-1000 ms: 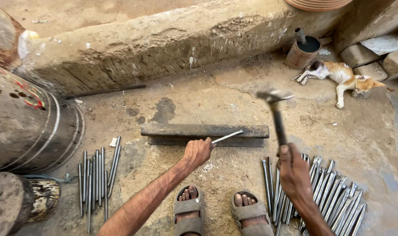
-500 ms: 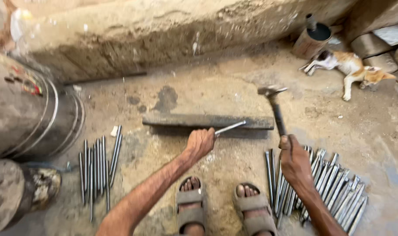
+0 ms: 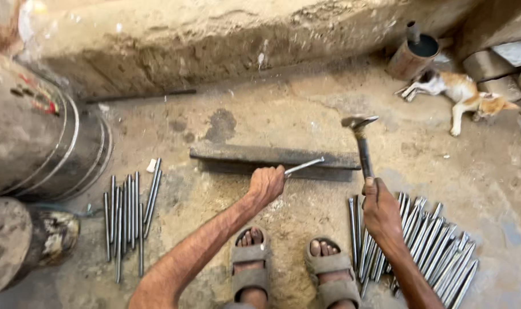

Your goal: The person sits on the ground and repeatedly hammers metal rods on a wooden block to shape their ends. They pick up rods from a pile, strike them with a hammer, and place the finished pieces aside.

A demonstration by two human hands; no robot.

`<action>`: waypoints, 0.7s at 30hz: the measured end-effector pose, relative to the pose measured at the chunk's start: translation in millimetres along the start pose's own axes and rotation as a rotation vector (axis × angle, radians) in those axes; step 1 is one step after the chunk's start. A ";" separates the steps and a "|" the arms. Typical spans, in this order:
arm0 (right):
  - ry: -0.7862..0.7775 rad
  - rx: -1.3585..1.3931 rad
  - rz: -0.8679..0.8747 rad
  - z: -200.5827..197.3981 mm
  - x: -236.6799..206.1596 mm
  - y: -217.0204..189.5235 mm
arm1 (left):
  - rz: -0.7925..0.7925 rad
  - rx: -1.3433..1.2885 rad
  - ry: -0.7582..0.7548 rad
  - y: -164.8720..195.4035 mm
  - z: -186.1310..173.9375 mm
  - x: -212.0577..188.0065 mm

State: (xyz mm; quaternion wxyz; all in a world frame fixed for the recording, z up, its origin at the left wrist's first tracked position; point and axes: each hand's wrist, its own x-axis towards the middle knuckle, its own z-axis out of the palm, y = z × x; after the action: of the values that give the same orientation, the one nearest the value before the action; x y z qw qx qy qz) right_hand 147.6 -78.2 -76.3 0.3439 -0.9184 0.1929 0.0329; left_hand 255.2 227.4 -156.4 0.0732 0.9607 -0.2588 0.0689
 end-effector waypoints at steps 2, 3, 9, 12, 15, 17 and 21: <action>0.004 0.213 0.065 -9.9 -4.0 -3.2 | -0.040 -0.053 -0.140 0.6 -2.4 3.3; 0.033 0.208 0.065 -8.4 -8.2 -5.5 | -0.073 -0.088 -0.226 1.7 -3.5 5.2; -0.251 -0.228 0.086 17.3 -3.0 -12.8 | -0.062 -0.111 -0.134 -4.7 -21.7 4.3; -0.276 -0.126 0.065 -10.7 18.0 -12.1 | 0.266 0.462 0.628 -6.1 -21.9 -13.4; -0.018 0.081 -0.079 -35.0 15.2 -13.5 | -0.036 -0.066 -0.036 0.1 -4.8 -13.7; -0.015 0.301 -0.015 -33.0 2.4 -15.1 | -0.008 -0.076 0.072 2.4 8.7 -9.7; -0.013 0.131 0.069 16.6 -13.7 -7.4 | -0.101 -0.082 -0.237 -7.9 17.2 8.0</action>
State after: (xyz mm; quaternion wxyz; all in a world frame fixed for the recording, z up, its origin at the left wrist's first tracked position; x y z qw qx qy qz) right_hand 138.9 -57.9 -81.7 0.4029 -0.8866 0.2238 0.0379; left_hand 267.7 227.1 -172.7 0.0849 0.9700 -0.2198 -0.0595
